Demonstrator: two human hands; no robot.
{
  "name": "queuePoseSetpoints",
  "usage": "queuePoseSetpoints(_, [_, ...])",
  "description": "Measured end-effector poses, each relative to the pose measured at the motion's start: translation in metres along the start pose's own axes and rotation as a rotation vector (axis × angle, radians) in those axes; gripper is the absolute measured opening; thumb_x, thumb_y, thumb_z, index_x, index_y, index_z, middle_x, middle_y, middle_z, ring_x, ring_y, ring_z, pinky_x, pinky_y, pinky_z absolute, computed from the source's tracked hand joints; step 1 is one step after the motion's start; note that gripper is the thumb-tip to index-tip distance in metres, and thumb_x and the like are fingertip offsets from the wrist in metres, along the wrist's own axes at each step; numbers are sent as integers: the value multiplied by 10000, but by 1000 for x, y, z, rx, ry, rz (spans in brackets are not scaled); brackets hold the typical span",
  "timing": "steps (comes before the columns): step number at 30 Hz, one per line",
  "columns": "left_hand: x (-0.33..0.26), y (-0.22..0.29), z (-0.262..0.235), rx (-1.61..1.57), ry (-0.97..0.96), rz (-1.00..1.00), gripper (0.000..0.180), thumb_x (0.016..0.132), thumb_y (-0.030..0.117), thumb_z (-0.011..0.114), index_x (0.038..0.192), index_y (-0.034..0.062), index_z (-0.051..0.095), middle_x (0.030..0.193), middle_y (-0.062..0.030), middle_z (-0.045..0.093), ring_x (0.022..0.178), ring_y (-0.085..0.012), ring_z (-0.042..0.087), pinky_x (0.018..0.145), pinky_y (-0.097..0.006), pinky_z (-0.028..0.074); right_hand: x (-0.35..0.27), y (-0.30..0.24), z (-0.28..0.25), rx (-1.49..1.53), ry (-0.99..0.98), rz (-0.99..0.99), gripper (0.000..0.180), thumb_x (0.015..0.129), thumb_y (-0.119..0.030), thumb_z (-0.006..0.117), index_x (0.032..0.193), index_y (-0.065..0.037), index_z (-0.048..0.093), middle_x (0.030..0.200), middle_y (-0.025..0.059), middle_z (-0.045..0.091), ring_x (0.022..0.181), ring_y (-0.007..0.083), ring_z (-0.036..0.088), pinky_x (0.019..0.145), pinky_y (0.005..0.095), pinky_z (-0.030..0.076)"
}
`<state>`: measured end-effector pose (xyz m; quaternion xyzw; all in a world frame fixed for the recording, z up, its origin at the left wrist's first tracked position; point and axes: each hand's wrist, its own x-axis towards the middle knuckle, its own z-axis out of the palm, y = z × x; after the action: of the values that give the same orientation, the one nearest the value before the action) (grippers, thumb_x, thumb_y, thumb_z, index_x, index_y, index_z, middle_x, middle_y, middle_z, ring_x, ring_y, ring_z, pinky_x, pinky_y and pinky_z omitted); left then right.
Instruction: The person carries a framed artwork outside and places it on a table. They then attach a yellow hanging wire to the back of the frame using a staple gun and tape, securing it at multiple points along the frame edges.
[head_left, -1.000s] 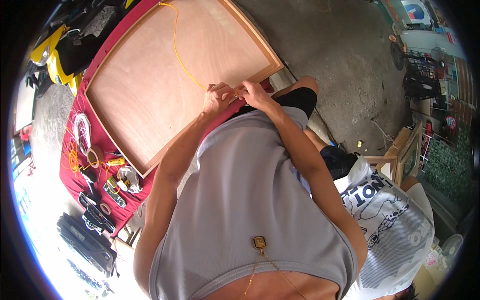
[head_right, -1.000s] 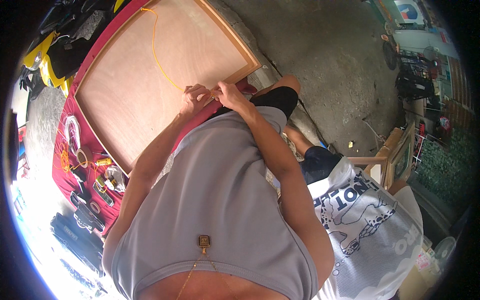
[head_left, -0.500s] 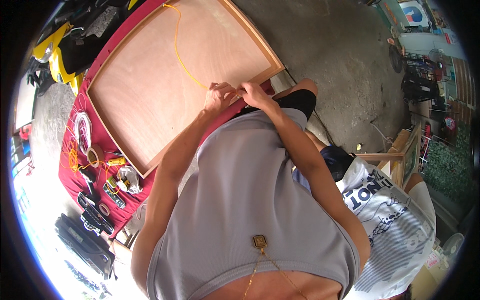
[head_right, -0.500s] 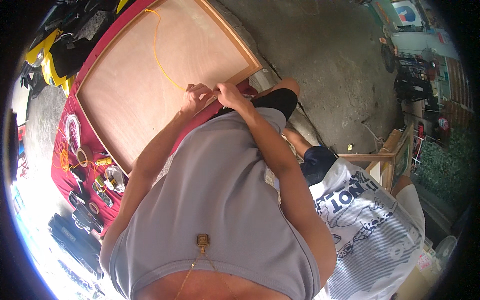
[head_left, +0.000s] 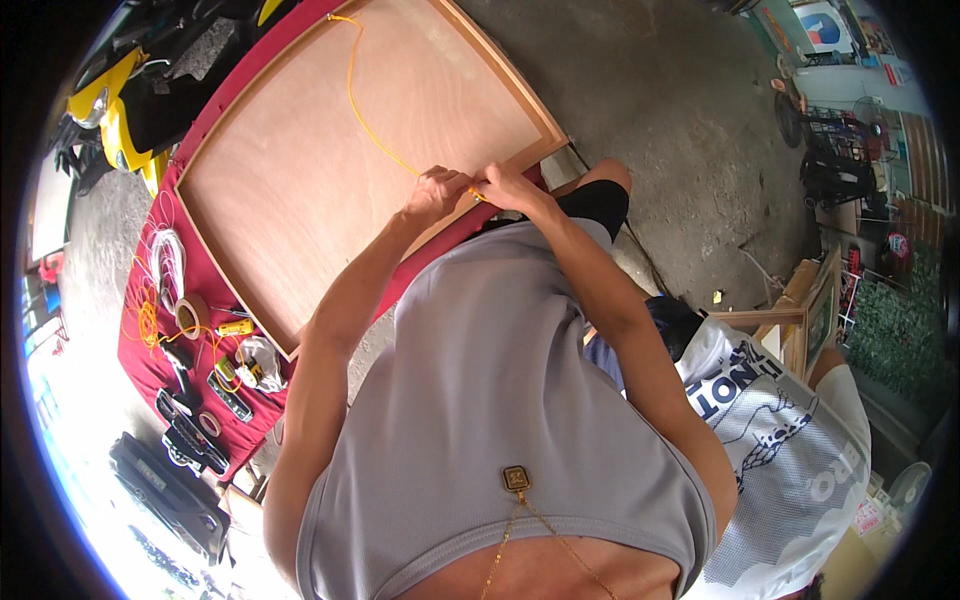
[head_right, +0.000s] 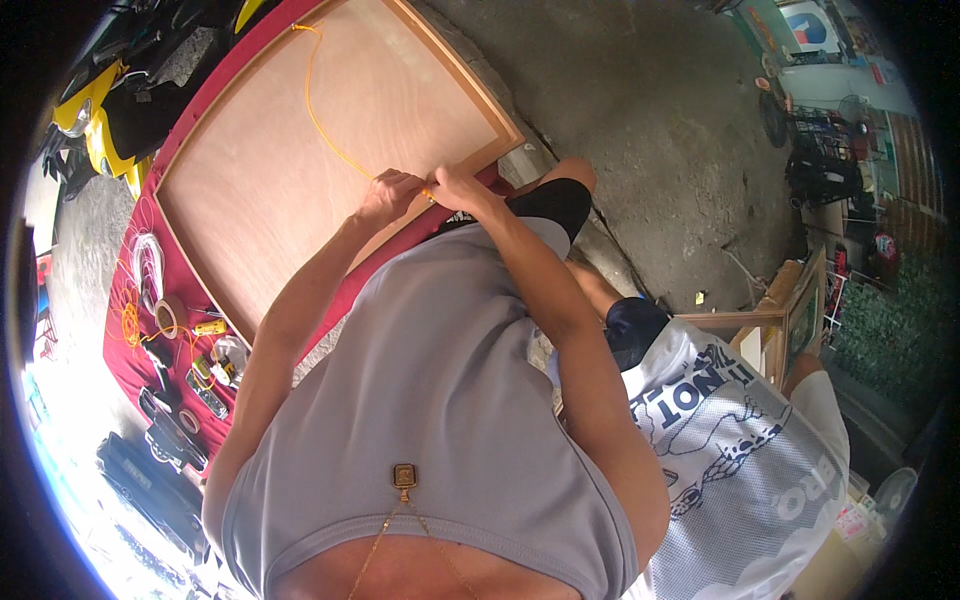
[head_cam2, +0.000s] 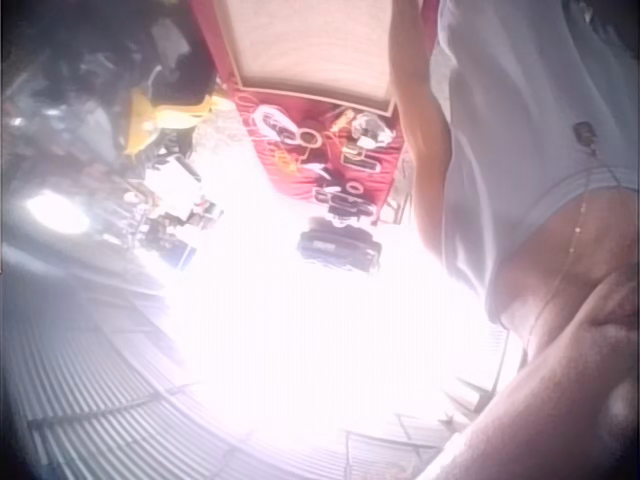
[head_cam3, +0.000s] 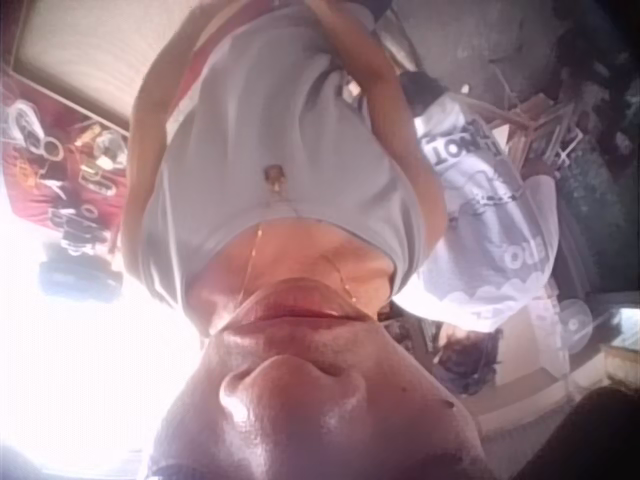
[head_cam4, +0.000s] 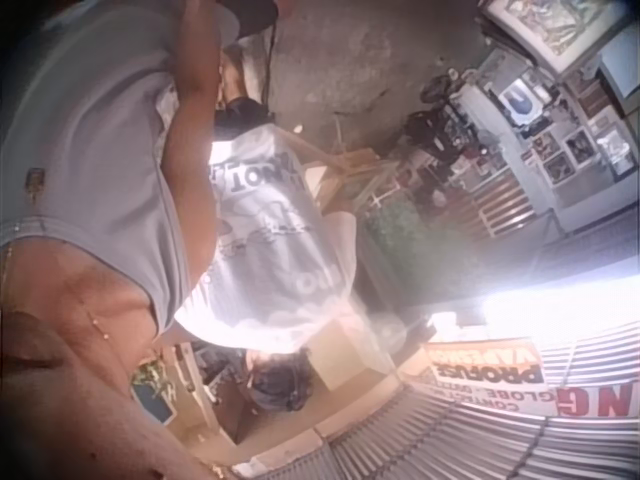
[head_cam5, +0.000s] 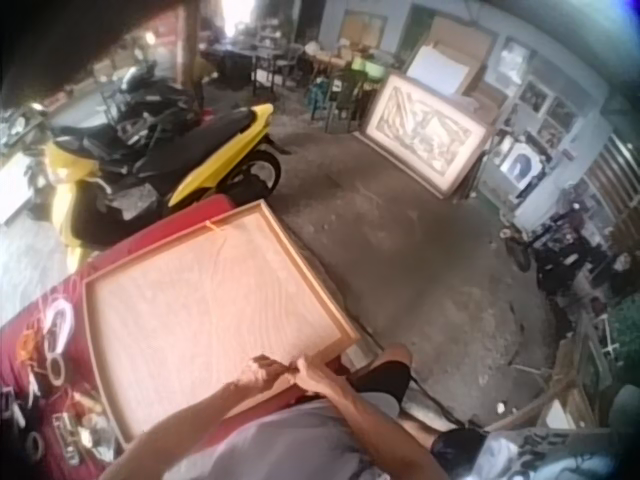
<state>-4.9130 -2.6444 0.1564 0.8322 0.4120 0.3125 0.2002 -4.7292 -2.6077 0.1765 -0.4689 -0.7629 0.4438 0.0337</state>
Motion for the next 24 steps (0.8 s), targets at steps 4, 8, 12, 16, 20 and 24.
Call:
queuePoseSetpoints(4, [-7,3,14,-150,-45,-227,93,816,90,615,877,62,551,729,-126,646,659,-334,629,655,-404,511,-6,0,3,148,106,34,217,761,-93,659,947,17,666,802,177,673,679,256,645,634,346,496])
queuePoseSetpoints(8, [-6,6,15,-306,-81,-320,119,825,91,611,906,60,528,763,-133,656,695,-355,635,654,-428,513,-7,-10,4,504,185,351,318,698,-50,706,1003,25,657,767,150,690,756,239,673,678,337,510])
queuePoseSetpoints(12, [5,7,0,-376,-257,-325,149,835,56,606,977,38,561,854,-106,673,798,-293,654,698,-403,515,-8,-3,7,537,138,437,265,738,-23,670,990,51,640,733,65,657,597,109,580,547,266,462])
queuePoseSetpoints(16, [17,-6,-16,3,-231,-143,189,783,42,630,971,65,615,841,-75,659,799,-256,632,736,-386,491,-6,13,10,501,222,225,248,749,-25,654,969,86,620,726,102,653,563,100,581,487,236,437])
queuePoseSetpoints(20, [22,-25,-37,168,-55,-31,138,746,61,589,866,96,648,823,-47,642,802,-222,619,764,-348,455,-6,8,0,759,67,277,249,744,-12,642,983,57,641,722,110,661,546,128,612,473,245,459])
queuePoseSetpoints(24, [30,-21,-37,196,43,12,134,726,56,612,836,120,656,803,-13,629,780,-183,619,706,-346,443,3,7,-7,668,-51,294,224,779,8,610,994,69,622,751,85,653,550,113,596,449,227,428])
